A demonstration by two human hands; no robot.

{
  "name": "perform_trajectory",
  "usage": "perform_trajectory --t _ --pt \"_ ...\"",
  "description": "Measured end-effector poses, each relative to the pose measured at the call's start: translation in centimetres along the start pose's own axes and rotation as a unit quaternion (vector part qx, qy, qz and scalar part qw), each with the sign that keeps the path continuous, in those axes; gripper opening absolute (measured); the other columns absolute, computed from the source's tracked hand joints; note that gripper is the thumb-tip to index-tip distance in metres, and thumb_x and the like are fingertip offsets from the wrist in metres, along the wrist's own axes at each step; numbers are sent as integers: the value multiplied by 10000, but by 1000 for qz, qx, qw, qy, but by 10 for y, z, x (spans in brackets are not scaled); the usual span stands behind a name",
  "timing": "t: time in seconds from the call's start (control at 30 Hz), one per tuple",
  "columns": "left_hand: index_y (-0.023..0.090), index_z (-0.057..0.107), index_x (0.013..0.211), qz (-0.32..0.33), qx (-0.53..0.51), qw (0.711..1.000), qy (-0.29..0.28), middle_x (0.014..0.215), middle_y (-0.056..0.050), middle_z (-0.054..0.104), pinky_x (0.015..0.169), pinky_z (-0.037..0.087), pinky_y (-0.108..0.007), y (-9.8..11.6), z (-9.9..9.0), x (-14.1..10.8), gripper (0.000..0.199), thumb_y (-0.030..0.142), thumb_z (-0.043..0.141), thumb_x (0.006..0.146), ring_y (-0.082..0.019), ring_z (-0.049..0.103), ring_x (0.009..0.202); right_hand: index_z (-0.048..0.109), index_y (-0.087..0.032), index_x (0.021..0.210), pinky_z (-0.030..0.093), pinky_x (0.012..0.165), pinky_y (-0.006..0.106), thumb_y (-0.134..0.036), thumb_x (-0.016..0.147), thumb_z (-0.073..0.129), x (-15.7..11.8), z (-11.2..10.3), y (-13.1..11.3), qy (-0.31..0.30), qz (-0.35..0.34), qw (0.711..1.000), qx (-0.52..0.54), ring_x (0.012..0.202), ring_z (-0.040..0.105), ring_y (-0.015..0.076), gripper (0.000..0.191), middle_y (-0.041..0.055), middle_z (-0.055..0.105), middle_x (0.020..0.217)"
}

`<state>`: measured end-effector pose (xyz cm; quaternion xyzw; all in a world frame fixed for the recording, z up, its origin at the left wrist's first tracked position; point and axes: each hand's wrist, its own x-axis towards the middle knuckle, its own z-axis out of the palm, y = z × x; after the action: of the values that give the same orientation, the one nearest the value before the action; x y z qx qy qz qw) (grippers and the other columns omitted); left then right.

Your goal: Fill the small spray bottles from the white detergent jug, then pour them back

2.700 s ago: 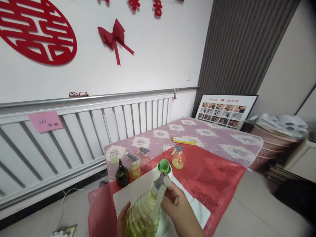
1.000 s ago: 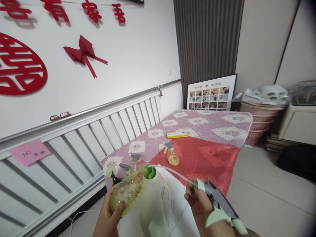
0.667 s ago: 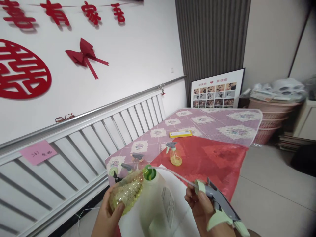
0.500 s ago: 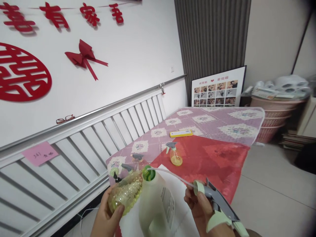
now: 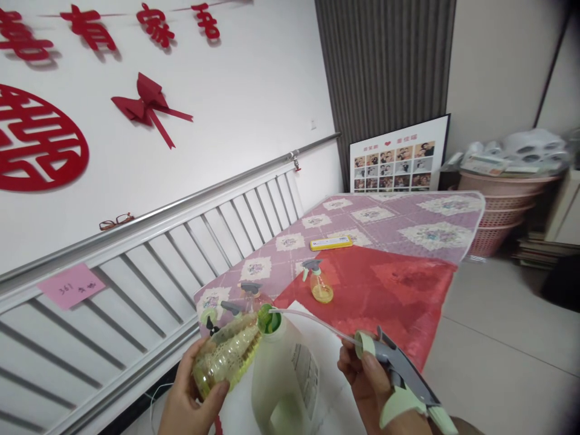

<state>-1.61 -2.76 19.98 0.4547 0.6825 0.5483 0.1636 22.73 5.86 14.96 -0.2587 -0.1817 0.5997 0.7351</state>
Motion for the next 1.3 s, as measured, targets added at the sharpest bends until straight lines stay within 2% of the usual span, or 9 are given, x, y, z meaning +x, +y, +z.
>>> perform_trajectory --t 0.33,0.63,0.83,1.0,1.13,1.3 --pt "208 488 1274 18 72 997 -21 1331 -140 566 1057 447 -453 16 -4 9 692 513 686 686 -324 562 1218 699 -264 877 533 495 270 -436 582 870 2 -2 1 5 9 1000 0 559 621 154 382 1 723 724" --pt "207 481 1288 17 105 993 -47 1302 -133 578 973 497 -417 23 -9 15 681 472 674 692 -298 607 1118 700 -257 866 541 490 259 -431 560 879 2 -1 2 20 23 1000 6 553 620 145 395 0 722 713" --pt "200 493 1274 26 101 994 -37 1242 -114 624 835 564 -317 32 -7 14 692 508 678 683 -252 663 1012 697 -261 882 537 502 268 -444 571 870 2 -1 2 5 19 1000 -2 561 617 151 400 -1 730 729" --pt "204 514 1252 32 116 992 -31 1216 -109 640 851 569 -331 39 -5 14 670 514 672 678 -254 672 1003 694 -272 873 543 496 276 -442 571 866 1 -1 3 15 20 1000 -5 555 620 157 387 -8 730 719" --pt "208 531 1252 46 119 991 -30 1205 -108 658 839 573 -347 35 -9 18 647 490 675 688 -265 673 1008 691 -252 888 548 496 281 -430 578 862 1 -2 4 16 11 1000 -7 556 630 160 397 9 734 732" --pt "203 551 1248 55 148 986 -54 1260 -119 642 836 561 -353 26 -17 27 658 462 707 664 -281 654 1046 693 -254 889 546 492 273 -432 583 866 1 -3 4 13 13 1000 -7 555 633 157 394 4 733 719"
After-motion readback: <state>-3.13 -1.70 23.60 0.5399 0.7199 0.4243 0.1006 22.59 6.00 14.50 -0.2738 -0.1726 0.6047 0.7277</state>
